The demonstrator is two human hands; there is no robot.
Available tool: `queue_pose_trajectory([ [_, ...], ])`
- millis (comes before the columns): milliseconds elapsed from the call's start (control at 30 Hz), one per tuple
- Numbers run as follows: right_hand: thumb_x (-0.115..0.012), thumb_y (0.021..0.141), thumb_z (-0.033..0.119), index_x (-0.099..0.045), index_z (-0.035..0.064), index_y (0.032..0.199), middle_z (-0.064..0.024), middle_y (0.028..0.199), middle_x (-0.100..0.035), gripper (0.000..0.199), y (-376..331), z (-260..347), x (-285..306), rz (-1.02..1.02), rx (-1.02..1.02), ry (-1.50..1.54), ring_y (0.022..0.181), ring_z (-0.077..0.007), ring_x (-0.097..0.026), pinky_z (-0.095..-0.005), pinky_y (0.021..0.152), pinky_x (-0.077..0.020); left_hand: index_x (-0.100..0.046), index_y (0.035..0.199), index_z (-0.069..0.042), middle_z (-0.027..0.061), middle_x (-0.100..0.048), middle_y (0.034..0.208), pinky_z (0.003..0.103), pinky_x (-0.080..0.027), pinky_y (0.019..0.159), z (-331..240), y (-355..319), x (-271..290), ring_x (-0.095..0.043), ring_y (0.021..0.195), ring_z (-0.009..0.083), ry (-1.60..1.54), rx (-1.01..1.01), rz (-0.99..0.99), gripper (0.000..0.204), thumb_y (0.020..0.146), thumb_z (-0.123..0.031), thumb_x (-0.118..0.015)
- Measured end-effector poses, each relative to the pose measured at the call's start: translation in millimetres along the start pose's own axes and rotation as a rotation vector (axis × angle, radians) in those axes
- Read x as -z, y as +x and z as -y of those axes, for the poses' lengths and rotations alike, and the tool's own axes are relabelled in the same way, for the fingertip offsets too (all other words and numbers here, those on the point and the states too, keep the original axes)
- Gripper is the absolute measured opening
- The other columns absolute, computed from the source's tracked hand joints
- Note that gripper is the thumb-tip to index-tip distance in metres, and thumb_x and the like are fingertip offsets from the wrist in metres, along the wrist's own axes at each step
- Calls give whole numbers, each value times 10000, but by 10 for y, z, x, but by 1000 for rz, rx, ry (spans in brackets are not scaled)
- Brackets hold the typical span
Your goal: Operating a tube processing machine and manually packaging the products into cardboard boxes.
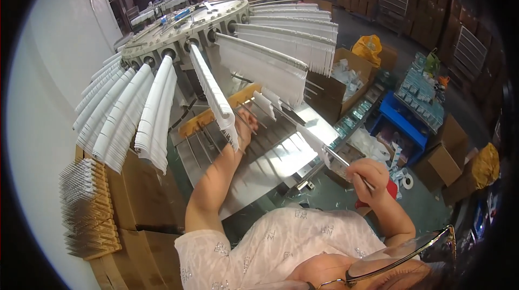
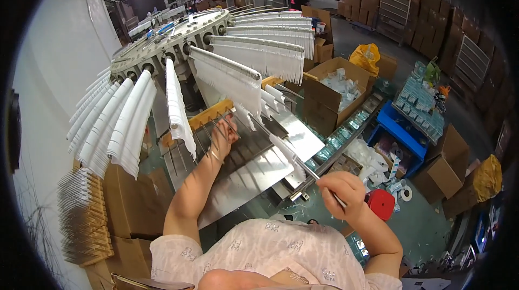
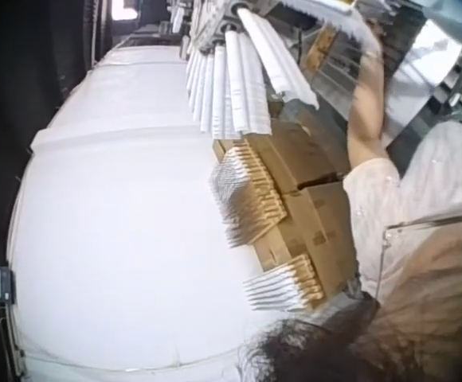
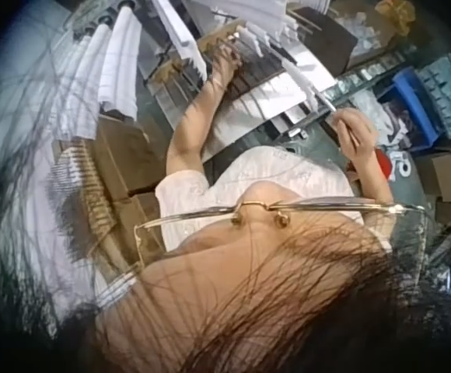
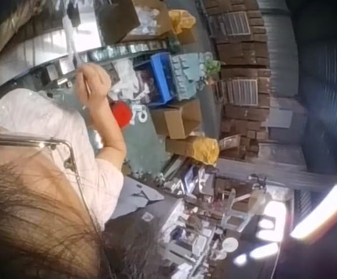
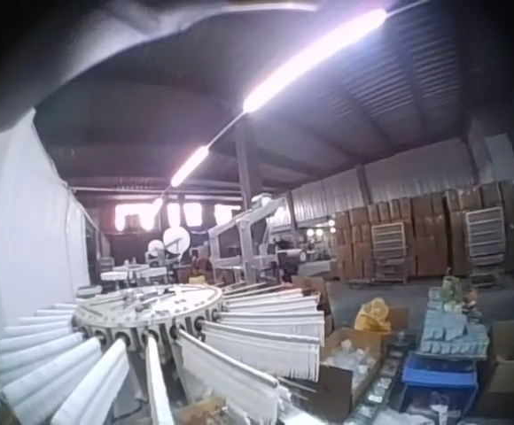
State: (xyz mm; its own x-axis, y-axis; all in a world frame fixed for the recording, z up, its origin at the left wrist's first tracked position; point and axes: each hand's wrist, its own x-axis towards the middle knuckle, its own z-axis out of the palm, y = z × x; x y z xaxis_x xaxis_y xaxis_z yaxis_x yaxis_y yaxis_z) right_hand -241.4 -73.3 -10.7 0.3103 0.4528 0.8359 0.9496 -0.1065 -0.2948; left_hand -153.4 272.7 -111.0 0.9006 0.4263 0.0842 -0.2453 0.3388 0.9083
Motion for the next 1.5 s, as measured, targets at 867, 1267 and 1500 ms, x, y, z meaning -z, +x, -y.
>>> queue_pose_trajectory([
  [867, -535, 702, -45, -572, -42, 801, -120, 689, -566, 106, 197, -94, -219, -89, -174, -6, 565, -193, -543, -258, 514, -423, -398, 1061, 119, 294, -471, 920, 429, -409, 694, 135, 108, -370, -483, 804, 430, 1058, -882, 94, 411, 675, -18, -433],
  [1267, -397, 858, 88, -519, 15, 926, -38, 826, -507, 158, -378, -108, -250, -423, -744, 535, 703, -98, -490, -209, 637, -404, -401, 1128, 78, 218, -482, 954, 431, -353, 712, -40, -587, -761, -469, 800, 344, 1437, -809, 212, 499, 649, -51, -456],
  [1500, -447, 859, 198, -471, 95, 946, -14, 706, -507, 137, -1053, -694, 105, -905, -996, 1043, 486, -81, -391, -218, 495, -333, -373, 1180, 99, 144, -459, 729, 357, -368, 556, -415, -1011, -1026, -443, 627, 273, 1054, -1069, 559, 507, 689, 50, -490],
])
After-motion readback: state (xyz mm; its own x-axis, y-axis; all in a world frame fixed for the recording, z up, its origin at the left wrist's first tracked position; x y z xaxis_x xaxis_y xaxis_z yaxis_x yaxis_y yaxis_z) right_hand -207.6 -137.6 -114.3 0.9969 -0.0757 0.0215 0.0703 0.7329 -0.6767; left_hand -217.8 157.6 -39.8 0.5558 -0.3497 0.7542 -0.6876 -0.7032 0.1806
